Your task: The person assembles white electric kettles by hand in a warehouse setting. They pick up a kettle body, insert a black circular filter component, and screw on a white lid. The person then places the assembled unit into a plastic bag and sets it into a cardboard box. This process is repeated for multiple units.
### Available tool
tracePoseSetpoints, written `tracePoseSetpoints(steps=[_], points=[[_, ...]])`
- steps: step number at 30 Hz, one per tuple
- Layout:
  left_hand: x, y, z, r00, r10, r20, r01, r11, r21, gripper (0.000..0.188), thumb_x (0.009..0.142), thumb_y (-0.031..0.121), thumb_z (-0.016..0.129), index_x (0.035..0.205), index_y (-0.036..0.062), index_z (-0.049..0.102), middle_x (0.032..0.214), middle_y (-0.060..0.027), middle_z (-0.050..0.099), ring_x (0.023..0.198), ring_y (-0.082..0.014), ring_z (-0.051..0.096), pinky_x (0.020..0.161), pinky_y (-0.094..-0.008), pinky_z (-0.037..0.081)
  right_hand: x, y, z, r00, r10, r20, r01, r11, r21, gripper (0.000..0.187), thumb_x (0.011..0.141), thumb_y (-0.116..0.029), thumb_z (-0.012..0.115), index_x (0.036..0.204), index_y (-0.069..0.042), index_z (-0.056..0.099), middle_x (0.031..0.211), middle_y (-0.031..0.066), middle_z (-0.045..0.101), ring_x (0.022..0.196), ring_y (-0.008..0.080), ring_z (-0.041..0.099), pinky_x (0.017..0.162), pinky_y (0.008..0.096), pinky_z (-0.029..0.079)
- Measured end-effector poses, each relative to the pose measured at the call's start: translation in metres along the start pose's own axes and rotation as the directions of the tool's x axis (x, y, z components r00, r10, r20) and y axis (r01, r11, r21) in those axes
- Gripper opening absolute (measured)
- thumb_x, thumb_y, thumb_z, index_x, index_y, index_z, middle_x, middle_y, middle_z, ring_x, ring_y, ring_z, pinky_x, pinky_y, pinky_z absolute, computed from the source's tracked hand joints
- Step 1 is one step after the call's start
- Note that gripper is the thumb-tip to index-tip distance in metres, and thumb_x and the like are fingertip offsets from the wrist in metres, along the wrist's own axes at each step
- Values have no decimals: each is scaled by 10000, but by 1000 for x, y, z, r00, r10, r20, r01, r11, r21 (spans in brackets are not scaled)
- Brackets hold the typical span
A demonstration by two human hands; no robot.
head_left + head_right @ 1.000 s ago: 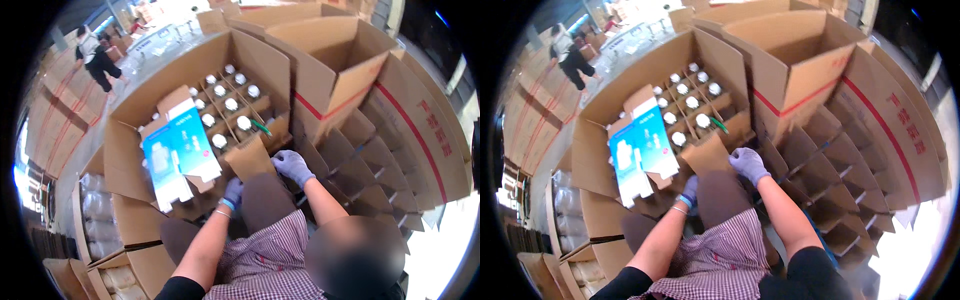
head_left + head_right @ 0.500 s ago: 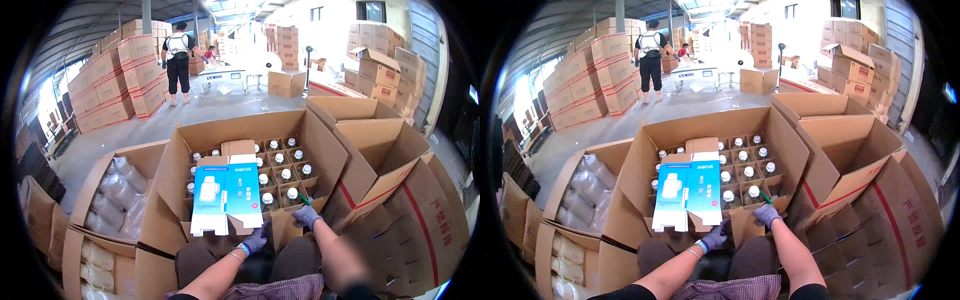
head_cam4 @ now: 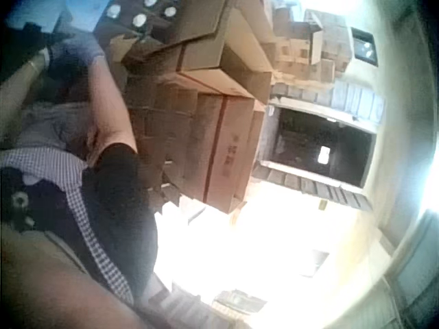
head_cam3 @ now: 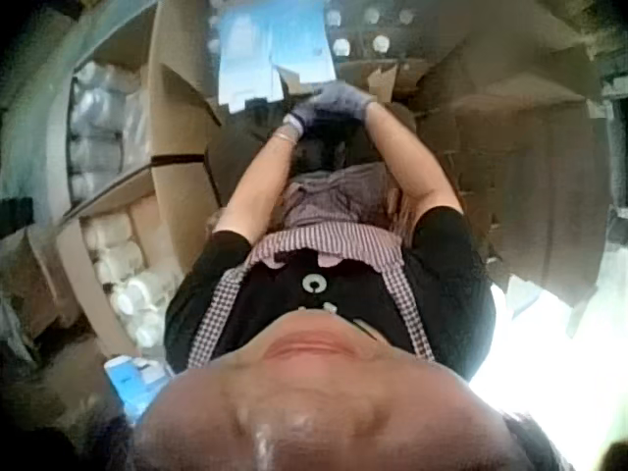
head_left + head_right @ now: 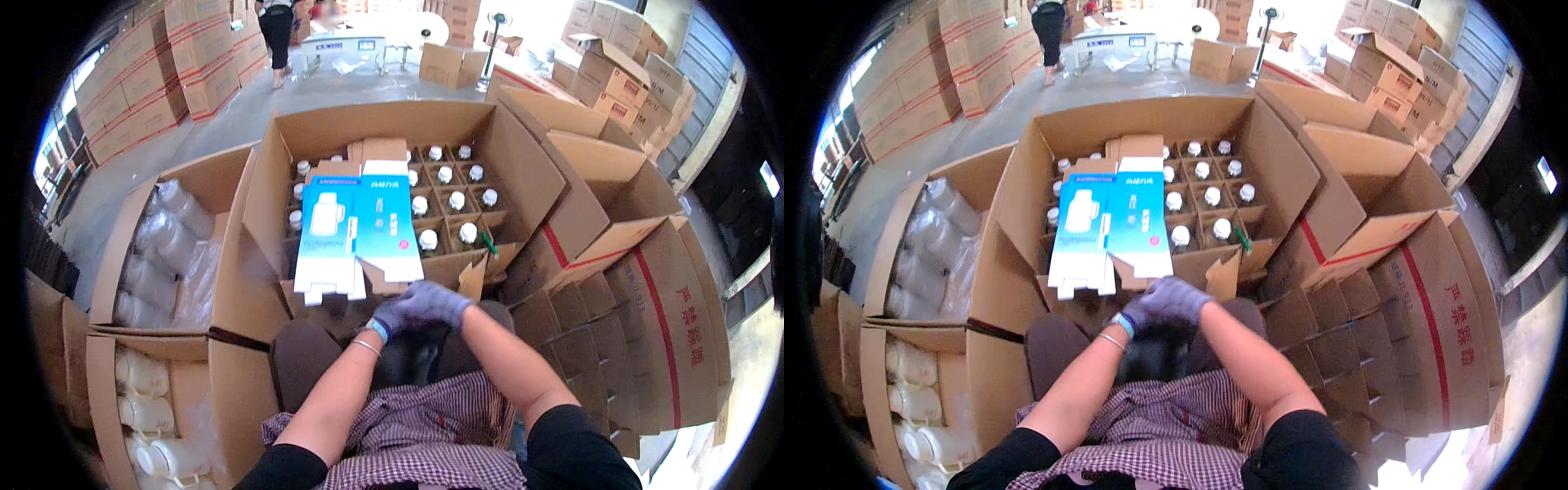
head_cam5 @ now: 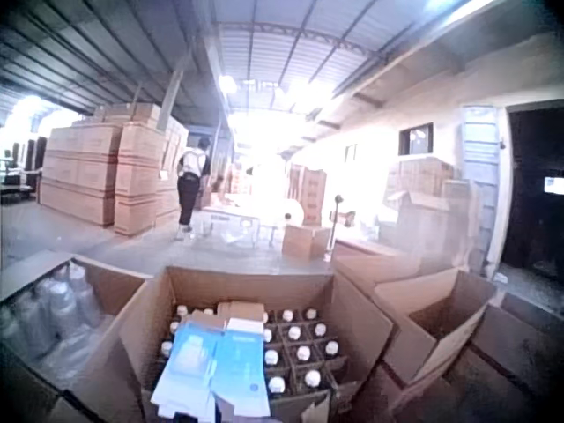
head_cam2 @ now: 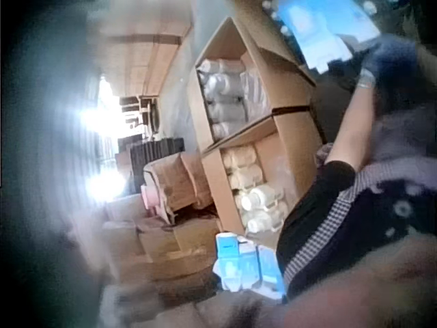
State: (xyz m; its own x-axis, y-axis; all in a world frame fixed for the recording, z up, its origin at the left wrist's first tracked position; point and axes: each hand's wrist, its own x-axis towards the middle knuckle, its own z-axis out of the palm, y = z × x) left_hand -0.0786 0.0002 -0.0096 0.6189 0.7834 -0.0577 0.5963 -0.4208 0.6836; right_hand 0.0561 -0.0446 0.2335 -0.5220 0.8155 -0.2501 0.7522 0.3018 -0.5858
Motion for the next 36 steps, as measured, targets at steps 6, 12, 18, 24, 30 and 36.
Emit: tracePoseSetpoints(steps=[6,12,18,24,30,36], points=[[-68,106,-93,980,-45,196,53,998,-35,641,846,468,684,1309,33,593,1240,-233,654,1157,-368,622,1000,-432,472,-20,8,-23,873,-75,-481,-166,883,-438,661,783,-372,737,1365,-128,539,1474,155,484,1340,383,470,1084,545,370],[-160,180,-186,990,75,117,-72,997,-22,629,900,445,663,1379,52,555,1313,-216,610,1193,-357,604,1036,-413,463,35,45,29,884,-228,-408,-172,652,-738,624,822,-221,685,1404,-115,486,1307,110,567,1274,303,500,1077,478,355],[-257,168,-269,935,-96,-342,29,980,-197,523,897,171,713,1373,19,561,1280,-129,645,1166,-212,617,1015,-338,484,-2,4,3,935,-142,-325,-66,831,-552,203,879,-165,614,1073,-133,664,976,106,715,916,276,702,833,441,519],[-299,171,-316,461,66,-885,-163,987,-11,1026,815,456,793,1582,121,199,1493,-166,448,1325,-322,499,1075,-438,437,-140,-137,-79,366,-296,-883,605,796,-16,136,833,-180,728,927,-83,741,882,143,717,788,255,707,708,353,547],[-285,349,-322,167,429,-888,-425,844,328,1231,762,627,775,1620,182,13,1540,-206,394,1065,-207,626,859,-328,541,-274,-187,-99,308,-630,-713,944,294,149,420,784,-169,720,1180,-35,685,1118,162,671,1065,298,648,944,379,500],[-285,408,-301,361,569,-739,-487,791,371,804,938,554,605,1563,121,343,1575,-215,352,1070,-167,620,861,-299,536,-289,-200,-47,220,-671,-708,940,-48,338,1107,601,-892,599,1237,13,560,1213,176,571,1174,339,547,1147,498,311]])
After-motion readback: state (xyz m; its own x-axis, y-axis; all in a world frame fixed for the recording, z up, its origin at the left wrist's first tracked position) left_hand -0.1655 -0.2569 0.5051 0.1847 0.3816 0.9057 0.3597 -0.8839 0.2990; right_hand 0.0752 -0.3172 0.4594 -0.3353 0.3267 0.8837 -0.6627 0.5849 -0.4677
